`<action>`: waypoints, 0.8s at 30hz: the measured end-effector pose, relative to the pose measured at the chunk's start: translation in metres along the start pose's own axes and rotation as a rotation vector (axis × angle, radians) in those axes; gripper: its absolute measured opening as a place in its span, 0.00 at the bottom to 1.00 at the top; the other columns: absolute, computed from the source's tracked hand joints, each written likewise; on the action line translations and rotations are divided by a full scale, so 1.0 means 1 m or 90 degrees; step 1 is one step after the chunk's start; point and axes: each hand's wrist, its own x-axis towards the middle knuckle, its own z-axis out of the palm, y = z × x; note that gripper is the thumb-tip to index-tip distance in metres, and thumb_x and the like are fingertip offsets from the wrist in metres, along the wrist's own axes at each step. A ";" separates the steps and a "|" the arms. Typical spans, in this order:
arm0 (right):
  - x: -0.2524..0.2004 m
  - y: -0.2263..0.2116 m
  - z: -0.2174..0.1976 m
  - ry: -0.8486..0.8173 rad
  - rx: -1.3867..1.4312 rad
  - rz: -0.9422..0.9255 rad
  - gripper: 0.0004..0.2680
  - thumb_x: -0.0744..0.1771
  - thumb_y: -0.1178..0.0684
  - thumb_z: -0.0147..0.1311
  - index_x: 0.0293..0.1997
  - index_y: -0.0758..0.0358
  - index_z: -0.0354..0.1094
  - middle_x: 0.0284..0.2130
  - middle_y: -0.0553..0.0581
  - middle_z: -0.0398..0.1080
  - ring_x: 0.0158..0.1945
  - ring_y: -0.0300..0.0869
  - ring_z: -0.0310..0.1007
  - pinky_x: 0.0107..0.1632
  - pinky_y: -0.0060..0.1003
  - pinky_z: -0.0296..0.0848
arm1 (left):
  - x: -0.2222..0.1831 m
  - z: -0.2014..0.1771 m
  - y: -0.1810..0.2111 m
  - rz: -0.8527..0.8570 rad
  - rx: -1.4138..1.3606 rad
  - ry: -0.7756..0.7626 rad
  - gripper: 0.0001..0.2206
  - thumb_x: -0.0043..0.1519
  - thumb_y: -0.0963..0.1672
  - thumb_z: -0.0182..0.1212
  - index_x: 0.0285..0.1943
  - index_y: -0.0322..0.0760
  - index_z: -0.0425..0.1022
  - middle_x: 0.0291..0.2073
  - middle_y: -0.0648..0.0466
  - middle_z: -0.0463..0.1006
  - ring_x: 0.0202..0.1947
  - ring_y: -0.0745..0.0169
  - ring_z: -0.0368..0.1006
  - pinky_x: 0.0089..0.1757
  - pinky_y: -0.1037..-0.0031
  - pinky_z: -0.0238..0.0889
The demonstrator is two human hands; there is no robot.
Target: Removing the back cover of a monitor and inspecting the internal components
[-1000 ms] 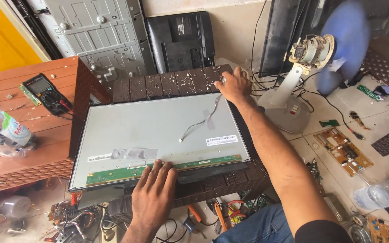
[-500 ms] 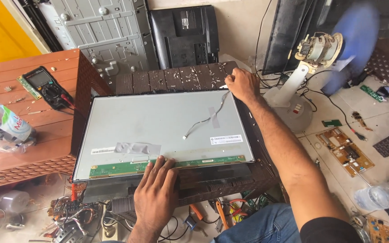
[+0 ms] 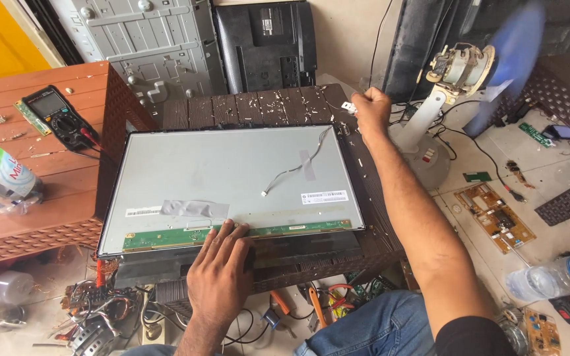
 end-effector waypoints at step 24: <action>-0.154 -0.298 0.341 -0.371 0.462 0.263 0.07 0.63 0.62 0.56 0.25 0.59 0.60 0.12 0.48 0.55 0.12 0.33 0.50 0.14 0.30 0.46 | -0.010 -0.008 -0.009 -0.012 -0.134 0.064 0.10 0.59 0.41 0.57 0.49 0.32 0.71 0.54 0.43 0.78 0.64 0.38 0.70 0.63 0.51 0.58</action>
